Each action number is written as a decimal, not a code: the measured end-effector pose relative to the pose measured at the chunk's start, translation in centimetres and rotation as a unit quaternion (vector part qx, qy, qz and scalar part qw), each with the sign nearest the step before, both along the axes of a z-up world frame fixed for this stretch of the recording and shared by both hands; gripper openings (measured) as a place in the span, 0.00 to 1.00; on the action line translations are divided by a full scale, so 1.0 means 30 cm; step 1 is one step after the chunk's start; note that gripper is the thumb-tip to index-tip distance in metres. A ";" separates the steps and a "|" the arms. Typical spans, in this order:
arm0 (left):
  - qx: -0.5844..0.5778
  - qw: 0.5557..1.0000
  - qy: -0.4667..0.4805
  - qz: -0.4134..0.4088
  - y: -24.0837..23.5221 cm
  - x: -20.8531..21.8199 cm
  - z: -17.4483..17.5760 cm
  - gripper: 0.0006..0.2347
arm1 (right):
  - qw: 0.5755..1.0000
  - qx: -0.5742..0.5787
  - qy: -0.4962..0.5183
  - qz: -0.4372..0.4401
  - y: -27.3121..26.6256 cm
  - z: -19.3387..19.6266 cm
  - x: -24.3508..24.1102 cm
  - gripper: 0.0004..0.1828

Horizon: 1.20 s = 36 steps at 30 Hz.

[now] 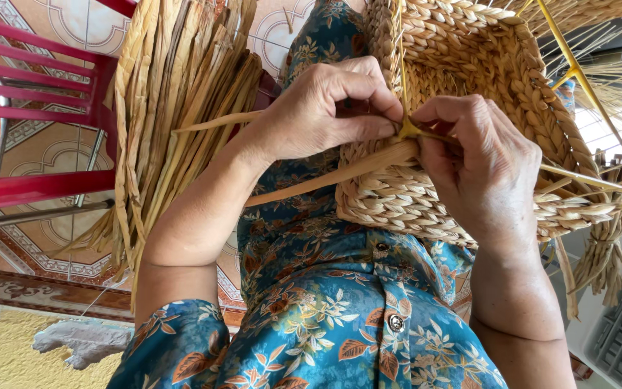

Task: The person weaves a basket using dried palm leaves, interlacing strands through a metal frame. They use shears to trim excess material and a wooden stick to tighten the weave, working continuously on the basket's edge.

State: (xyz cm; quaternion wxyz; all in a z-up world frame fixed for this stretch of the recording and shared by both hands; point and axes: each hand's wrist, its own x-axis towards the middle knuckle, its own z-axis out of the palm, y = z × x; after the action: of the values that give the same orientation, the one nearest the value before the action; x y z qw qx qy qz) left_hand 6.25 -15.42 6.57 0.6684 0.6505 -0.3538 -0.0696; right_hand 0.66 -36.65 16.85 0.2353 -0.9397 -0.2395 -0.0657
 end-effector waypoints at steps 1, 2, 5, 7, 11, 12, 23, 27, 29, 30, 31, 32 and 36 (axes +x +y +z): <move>-0.007 1.000 0.011 -0.017 0.001 -0.001 -0.007 0.05 | 1.000 0.002 -0.008 0.004 0.000 0.001 -0.001 0.14; -0.003 1.000 0.026 -0.013 0.003 -0.001 -0.009 0.05 | 1.000 0.003 -0.003 0.005 0.001 0.003 0.001 0.13; 0.006 0.997 0.075 -0.011 0.011 0.002 0.003 0.06 | 1.000 0.010 0.004 0.011 0.002 0.013 0.006 0.13; 0.004 0.993 0.117 -0.021 0.014 0.015 0.019 0.07 | 1.000 0.020 0.007 0.019 -0.003 0.015 0.010 0.14; 0.024 0.995 0.091 -0.036 0.014 0.024 0.026 0.05 | 0.999 0.030 0.016 0.017 -0.030 -0.014 -0.005 0.13; 0.028 0.994 0.094 -0.037 0.012 0.026 0.025 0.05 | 0.999 0.028 0.020 0.011 -0.036 -0.023 -0.008 0.12; -0.024 0.995 0.096 0.006 -0.015 -0.016 0.062 0.12 | 0.986 0.142 0.082 0.015 -0.032 -0.027 -0.007 0.13; -0.023 0.999 0.043 -0.012 -0.003 -0.026 0.075 0.14 | 0.968 0.200 0.148 0.012 -0.040 -0.012 -0.017 0.15; -0.011 1.000 0.024 -0.012 0.001 -0.019 0.084 0.13 | 0.964 0.209 0.165 0.016 -0.046 -0.011 -0.012 0.15; -0.002 1.000 0.012 -0.004 0.004 -0.018 0.088 0.12 | 0.965 0.207 0.162 0.021 -0.046 -0.013 -0.011 0.14; 0.008 1.000 0.000 0.004 0.008 -0.022 0.092 0.12 | 0.966 0.204 0.159 0.026 -0.047 -0.017 -0.009 0.14; 0.045 0.992 -0.080 0.088 0.006 -0.034 0.090 0.12 | 0.963 0.211 0.167 0.028 -0.049 -0.022 -0.014 0.14; 0.213 0.906 -0.245 0.274 0.004 -0.157 0.076 0.19 | 0.955 0.230 0.181 0.038 -0.063 -0.041 -0.022 0.14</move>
State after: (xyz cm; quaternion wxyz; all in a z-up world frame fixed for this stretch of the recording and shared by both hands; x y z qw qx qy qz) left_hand 1.52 -15.29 8.84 0.3996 0.8450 -0.2912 0.2038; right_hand 0.01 -38.53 15.61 0.4868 -0.8466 -0.2065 0.0614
